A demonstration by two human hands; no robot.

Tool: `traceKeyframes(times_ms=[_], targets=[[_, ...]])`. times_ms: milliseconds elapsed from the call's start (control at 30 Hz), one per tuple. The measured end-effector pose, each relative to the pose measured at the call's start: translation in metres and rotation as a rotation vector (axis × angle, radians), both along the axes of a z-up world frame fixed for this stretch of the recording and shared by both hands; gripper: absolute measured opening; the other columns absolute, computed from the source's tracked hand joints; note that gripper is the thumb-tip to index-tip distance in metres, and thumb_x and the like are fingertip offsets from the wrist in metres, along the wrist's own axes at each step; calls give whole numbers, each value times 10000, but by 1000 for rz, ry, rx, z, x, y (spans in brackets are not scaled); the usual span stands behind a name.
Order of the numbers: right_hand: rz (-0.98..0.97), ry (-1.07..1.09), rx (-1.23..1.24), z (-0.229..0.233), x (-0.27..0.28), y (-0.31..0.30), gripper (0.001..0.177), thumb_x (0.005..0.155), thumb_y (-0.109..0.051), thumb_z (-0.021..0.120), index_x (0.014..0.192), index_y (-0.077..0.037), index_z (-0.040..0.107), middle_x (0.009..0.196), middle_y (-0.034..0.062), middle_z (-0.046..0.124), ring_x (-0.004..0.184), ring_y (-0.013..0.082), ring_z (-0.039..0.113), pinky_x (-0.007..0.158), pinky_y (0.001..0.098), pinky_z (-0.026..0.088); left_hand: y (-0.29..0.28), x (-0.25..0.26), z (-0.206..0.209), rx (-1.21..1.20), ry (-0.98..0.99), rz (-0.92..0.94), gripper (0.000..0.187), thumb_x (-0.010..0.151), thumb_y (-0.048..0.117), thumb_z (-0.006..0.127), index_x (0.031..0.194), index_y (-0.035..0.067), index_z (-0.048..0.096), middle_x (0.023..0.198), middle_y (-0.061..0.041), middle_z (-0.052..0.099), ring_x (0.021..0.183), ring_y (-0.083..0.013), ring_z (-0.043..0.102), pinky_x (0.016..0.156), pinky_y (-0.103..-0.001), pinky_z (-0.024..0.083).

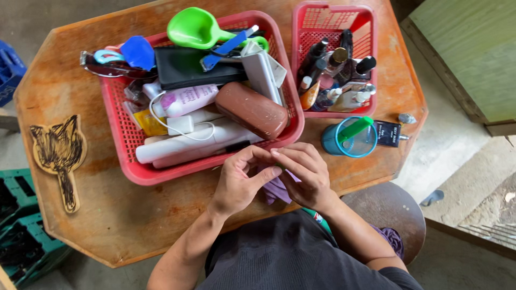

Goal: The person wipes several cosmetic bottles and containers with a purple cloth, then places them into a red basket. The person handles perfume bottles, tubes, and small containers one at a time, wiping each before moving it to the basket.

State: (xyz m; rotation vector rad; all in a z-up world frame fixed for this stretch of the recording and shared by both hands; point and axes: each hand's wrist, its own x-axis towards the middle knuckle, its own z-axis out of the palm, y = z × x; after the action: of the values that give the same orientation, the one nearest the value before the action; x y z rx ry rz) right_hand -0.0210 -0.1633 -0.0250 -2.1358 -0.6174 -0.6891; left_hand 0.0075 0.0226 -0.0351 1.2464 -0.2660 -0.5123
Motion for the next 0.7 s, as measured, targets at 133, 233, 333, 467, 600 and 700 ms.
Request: traceKeyframes(times_ms=[133, 233, 333, 467, 600, 700], targets=[[-44, -10, 38, -14, -7, -6, 493, 810, 30, 796, 1278, -7, 644, 1219, 144, 714, 1056, 321, 703, 929, 401, 556, -4, -4, -1, 106, -97, 73, 118, 969, 75, 721, 1058, 0, 704, 970, -27, 724, 887, -58, 665, 808, -223, 554], [-146, 48, 292, -27, -21, -20, 395, 913, 52, 747, 1272, 29, 584, 1235, 170, 709, 988, 233, 688, 851, 322, 581, -6, -7, -2, 166, -150, 121, 115, 985, 125, 695, 991, 11, 712, 892, -3, 713, 800, -43, 645, 737, -206, 528], [-426, -234, 472, -44, -19, -57, 273, 1046, 20, 651, 1302, -3, 560, 1196, 90, 662, 1058, 210, 642, 1018, 366, 550, -4, -10, -3, 234, -80, 104, 135, 958, 146, 723, 917, 18, 724, 728, 10, 674, 615, -43, 581, 567, -209, 478], [-953, -108, 289, -64, -20, -134, 263, 1063, 24, 696, 1322, 6, 653, 1198, 151, 651, 1104, 239, 612, 954, 334, 500, -6, -12, -7, 195, -149, 77, 136, 981, 146, 723, 930, 21, 711, 744, 30, 652, 669, -30, 574, 611, -203, 478], [-1089, 80, 266, -83, -23, -177, 253, 1037, -40, 717, 1287, -4, 704, 1129, 125, 712, 1070, 227, 654, 943, 356, 503, -11, -10, -5, 216, -181, 62, 119, 981, 136, 723, 940, 26, 708, 751, 44, 634, 676, -20, 557, 608, -202, 475], [-1091, 85, 129, -91, -23, -192, 267, 1023, -39, 732, 1283, 20, 707, 1175, 150, 725, 1112, 264, 635, 989, 383, 490, -15, -11, -3, 202, -148, 46, 108, 982, 129, 713, 952, 25, 703, 759, 47, 639, 665, -17, 553, 591, -204, 470]])
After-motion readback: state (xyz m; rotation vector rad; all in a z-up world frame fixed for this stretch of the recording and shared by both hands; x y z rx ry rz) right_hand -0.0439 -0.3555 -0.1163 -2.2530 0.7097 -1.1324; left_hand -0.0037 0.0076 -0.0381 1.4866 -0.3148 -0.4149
